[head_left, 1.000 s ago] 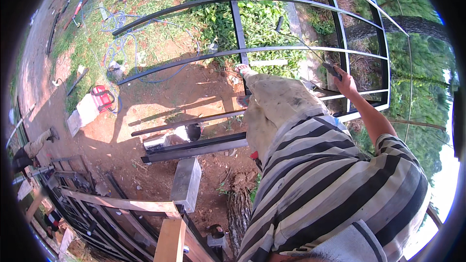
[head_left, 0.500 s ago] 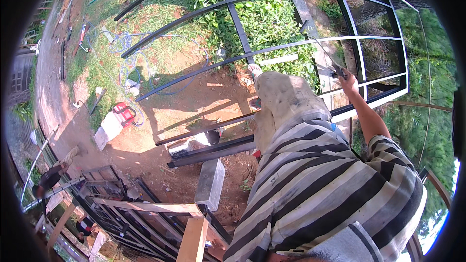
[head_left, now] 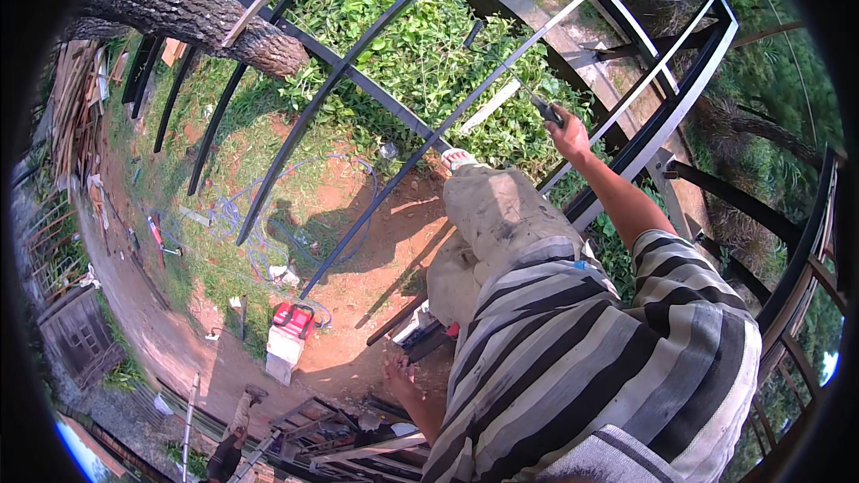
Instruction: The person paints a curved black metal frame while standing on a wooden board. They use a small brush and a container of black paint, working along the various beams of the structure.
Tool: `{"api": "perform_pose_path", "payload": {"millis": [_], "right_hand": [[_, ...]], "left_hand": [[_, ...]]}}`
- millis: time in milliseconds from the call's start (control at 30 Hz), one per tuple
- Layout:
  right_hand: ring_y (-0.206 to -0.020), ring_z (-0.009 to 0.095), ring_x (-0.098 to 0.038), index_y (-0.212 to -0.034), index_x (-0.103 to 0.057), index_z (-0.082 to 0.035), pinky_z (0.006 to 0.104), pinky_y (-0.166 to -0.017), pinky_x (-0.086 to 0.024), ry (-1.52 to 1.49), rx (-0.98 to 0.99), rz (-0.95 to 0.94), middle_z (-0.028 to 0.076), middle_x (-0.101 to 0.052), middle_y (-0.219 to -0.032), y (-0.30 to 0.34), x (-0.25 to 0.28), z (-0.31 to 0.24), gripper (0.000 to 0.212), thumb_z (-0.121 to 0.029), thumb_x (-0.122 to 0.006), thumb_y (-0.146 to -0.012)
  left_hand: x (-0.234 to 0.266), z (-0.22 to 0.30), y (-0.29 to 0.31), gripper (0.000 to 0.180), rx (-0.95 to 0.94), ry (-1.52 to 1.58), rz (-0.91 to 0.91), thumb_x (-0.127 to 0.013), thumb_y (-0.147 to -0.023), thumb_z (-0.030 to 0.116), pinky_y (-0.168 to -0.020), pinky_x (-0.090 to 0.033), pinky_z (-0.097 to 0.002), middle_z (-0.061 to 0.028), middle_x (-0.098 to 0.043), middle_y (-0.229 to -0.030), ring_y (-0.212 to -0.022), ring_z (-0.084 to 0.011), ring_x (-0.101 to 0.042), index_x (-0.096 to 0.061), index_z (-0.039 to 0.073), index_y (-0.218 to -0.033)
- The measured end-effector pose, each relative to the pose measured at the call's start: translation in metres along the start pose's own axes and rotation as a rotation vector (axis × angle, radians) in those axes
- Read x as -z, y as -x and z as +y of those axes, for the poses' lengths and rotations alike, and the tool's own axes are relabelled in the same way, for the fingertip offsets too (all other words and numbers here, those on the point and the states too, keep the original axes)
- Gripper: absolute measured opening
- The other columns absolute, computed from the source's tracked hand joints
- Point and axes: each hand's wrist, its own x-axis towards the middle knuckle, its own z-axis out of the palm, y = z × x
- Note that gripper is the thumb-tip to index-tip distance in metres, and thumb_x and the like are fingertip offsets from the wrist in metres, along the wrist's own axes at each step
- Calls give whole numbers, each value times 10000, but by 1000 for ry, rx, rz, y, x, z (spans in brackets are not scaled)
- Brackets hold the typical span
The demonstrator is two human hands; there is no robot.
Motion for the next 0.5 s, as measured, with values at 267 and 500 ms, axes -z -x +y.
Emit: {"api": "perform_pose_path", "payload": {"millis": [267, 500], "right_hand": [[-782, 283, -698, -1480, -576, -127, 423, -775, -531, -115, -52, 112, 207, -742, -932, 6, -22, 47, 587, -267, -690, -922], [-682, 114, -502, -1502, -562, -126, 319, -649, -445, -343, 35, 347, 24, -595, -781, 8, -75, 108, 571, -240, -687, -957]], "left_hand": [[-66, 115, -141, 448, -244, -533, -231, -525, -1078, 311, -877, -532, -358, -164, -692, -1243, -1047, -243, -694, -522, 53, -1444], [-243, 86, -266, 433, -511, -727, -712, -563, -1072, 290, -920, -521, -345, -127, -710, -1202, -1058, -222, -694, -559, 42, -1428]]}}
